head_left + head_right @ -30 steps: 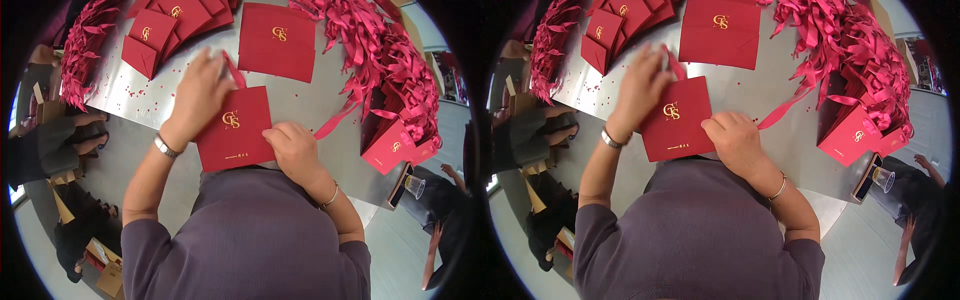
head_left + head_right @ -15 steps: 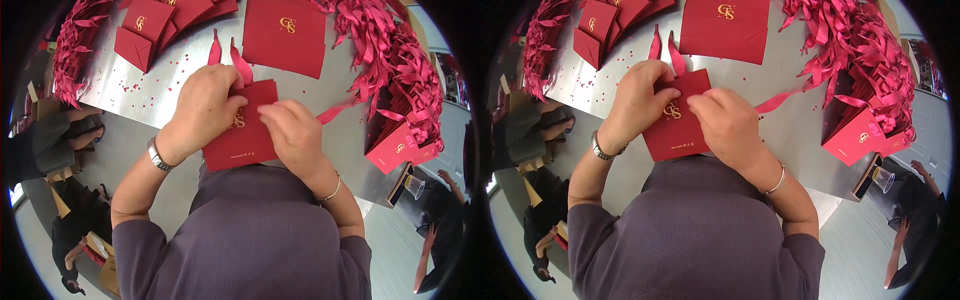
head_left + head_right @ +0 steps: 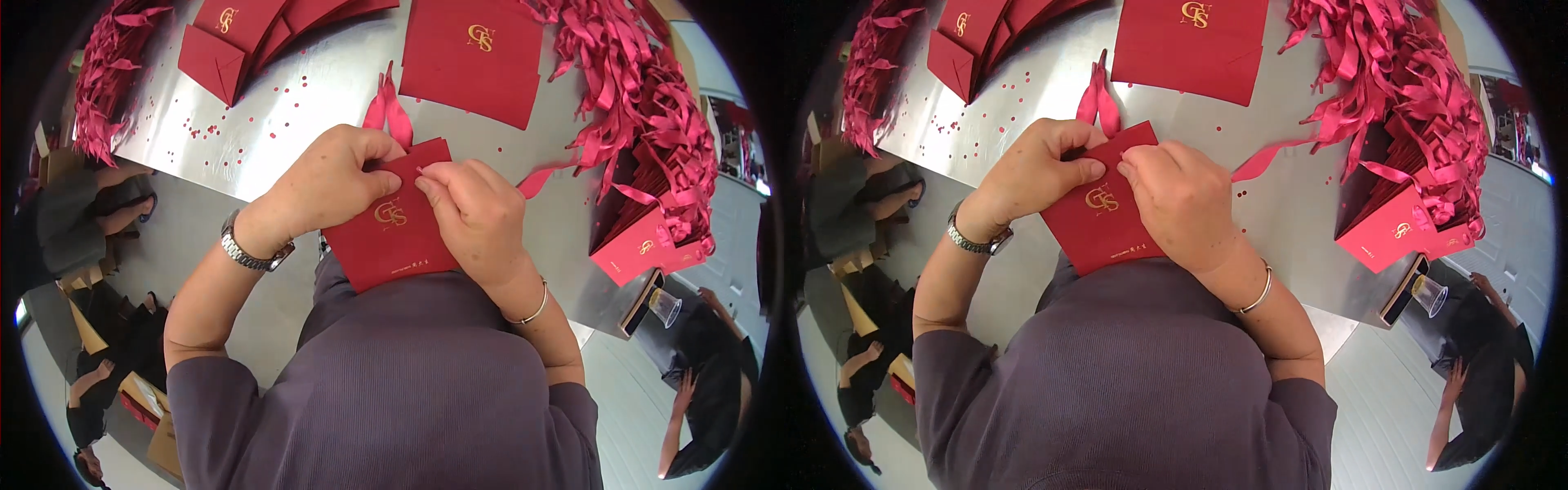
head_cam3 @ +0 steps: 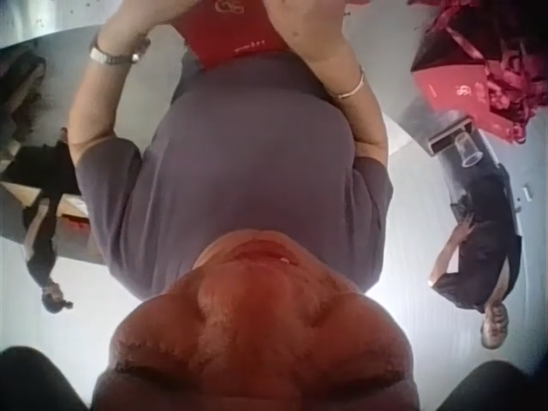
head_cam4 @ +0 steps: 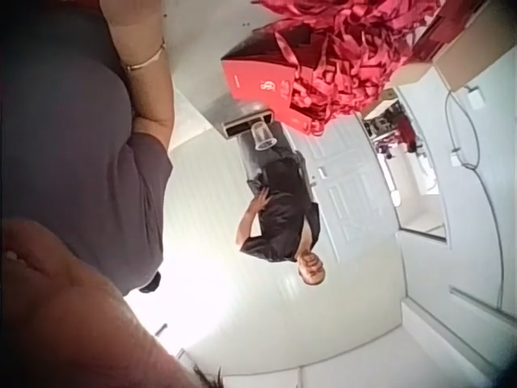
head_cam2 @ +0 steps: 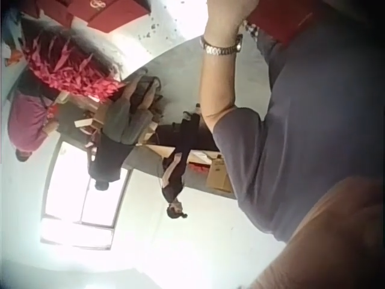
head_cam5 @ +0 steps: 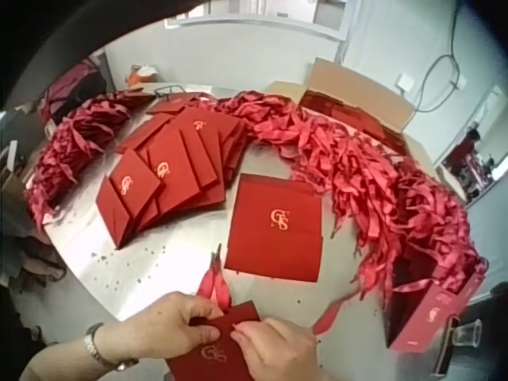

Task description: The person assembles small paper gift bags by threading ribbon handles through slits in the folded bags by hand, then gathers and arranges the finished bags and paper envelopes on the table.

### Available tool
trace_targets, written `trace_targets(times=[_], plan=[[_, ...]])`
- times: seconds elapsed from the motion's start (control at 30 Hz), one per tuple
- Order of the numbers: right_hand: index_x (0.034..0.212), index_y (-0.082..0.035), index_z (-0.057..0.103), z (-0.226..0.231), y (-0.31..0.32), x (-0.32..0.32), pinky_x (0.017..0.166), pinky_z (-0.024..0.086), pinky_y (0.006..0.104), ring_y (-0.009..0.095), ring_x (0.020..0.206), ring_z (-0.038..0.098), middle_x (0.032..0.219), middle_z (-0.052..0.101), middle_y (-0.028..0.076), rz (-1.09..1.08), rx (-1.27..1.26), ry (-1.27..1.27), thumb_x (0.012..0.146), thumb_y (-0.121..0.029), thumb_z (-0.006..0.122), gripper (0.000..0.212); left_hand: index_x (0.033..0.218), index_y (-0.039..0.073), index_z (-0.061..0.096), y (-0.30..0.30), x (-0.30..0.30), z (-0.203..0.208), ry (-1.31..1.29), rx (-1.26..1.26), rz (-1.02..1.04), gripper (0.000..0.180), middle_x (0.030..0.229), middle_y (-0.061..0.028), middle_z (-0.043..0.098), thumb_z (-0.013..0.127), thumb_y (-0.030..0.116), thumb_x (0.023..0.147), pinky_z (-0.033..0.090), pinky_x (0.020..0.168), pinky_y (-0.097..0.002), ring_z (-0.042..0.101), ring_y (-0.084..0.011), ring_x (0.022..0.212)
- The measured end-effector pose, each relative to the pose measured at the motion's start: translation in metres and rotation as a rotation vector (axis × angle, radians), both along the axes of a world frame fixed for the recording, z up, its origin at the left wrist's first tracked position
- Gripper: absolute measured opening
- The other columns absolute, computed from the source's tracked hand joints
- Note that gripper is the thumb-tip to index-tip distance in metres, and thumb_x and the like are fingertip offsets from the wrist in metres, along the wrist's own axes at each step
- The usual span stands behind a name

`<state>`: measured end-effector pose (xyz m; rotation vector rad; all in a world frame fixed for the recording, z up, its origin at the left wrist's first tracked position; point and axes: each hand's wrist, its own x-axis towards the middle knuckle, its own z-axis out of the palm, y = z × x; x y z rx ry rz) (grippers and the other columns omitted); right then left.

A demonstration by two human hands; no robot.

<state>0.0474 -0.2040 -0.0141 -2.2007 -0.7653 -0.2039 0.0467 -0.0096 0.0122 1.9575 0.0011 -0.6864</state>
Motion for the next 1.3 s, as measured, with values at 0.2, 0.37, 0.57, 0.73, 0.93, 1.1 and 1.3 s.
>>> trace_targets(times=[0.2, 0.37, 0.57, 0.73, 0.93, 1.1, 1.3], plan=[[0.08, -0.006, 0.06, 0.001, 0.005, 0.001, 0.052, 0.046, 0.0353, 0.025, 0.061, 0.057, 0.068, 0.055, 0.007, 0.034, -0.022, -0.062, 0.075, -0.006, 0.07, 0.011, 0.102, -0.003, 0.065, -0.003, -0.009, -0.007, 0.026, -0.143, 0.17, 0.017, 0.084, -0.0002, 0.066, 0.063, 0.001, 0.086, 0.049, 0.07, -0.0237, 0.057, -0.0058, 0.076], [0.073, -0.007, 0.054, 0.001, 0.007, 0.004, 0.051, 0.045, 0.0347, 0.024, 0.058, 0.054, 0.064, 0.049, 0.006, 0.059, -0.093, -0.138, 0.075, -0.004, 0.066, 0.012, 0.097, -0.003, 0.066, -0.005, -0.011, -0.011, -0.089, -0.092, 0.199, 0.02, 0.076, -0.0165, 0.066, 0.062, 0.004, 0.08, 0.049, 0.068, -0.0318, 0.063, -0.0197, 0.07], [0.083, -0.004, 0.063, 0.011, 0.006, 0.002, 0.056, 0.048, 0.036, 0.028, 0.064, 0.059, 0.071, 0.059, 0.011, 0.127, -0.331, -0.184, 0.076, -0.005, 0.07, 0.009, 0.1, -0.004, 0.064, -0.012, -0.014, -0.012, -0.221, 0.048, 0.146, 0.016, 0.082, -0.003, 0.067, 0.062, 0.0, 0.085, 0.05, 0.07, -0.0246, 0.059, -0.0076, 0.074], [0.08, -0.005, 0.06, 0.011, 0.001, 0.006, 0.058, 0.049, 0.0374, 0.028, 0.067, 0.06, 0.072, 0.059, 0.01, 0.131, -0.19, -0.09, 0.077, -0.006, 0.067, 0.007, 0.097, -0.003, 0.066, -0.011, -0.017, -0.016, -0.204, -0.088, 0.22, 0.019, 0.082, -0.0187, 0.067, 0.061, 0.005, 0.08, 0.05, 0.071, -0.0354, 0.066, -0.0269, 0.077], [0.081, -0.005, 0.059, 0.008, -0.003, -0.004, 0.06, 0.049, 0.0384, 0.028, 0.069, 0.061, 0.074, 0.061, 0.009, 0.068, -0.058, 0.022, 0.08, -0.008, 0.067, 0.009, 0.098, -0.002, 0.066, -0.011, -0.016, -0.012, -0.136, -0.048, 0.202, 0.019, 0.081, -0.0177, 0.067, 0.061, 0.004, 0.08, 0.05, 0.071, -0.0351, 0.066, -0.0256, 0.075], [0.079, -0.005, 0.058, 0.012, 0.004, 0.001, 0.061, 0.05, 0.0391, 0.029, 0.07, 0.061, 0.074, 0.061, 0.01, 0.031, -0.062, -0.016, 0.08, -0.007, 0.064, 0.007, 0.097, -0.001, 0.066, -0.013, -0.011, -0.017, -0.206, -0.042, 0.164, 0.02, 0.084, -0.0182, 0.067, 0.062, 0.008, 0.08, 0.05, 0.071, -0.0374, 0.066, -0.0305, 0.079], [0.077, -0.003, 0.059, 0.023, 0.006, 0.004, 0.061, 0.052, 0.0414, 0.032, 0.07, 0.063, 0.074, 0.062, 0.016, 0.01, -0.353, 0.054, 0.077, -0.01, 0.055, 0.008, 0.094, 0.002, 0.065, -0.029, -0.018, -0.012, -0.474, 0.158, 0.139, 0.017, 0.085, -0.0208, 0.065, 0.06, 0.009, 0.079, 0.051, 0.07, -0.0424, 0.064, -0.0381, 0.08]])
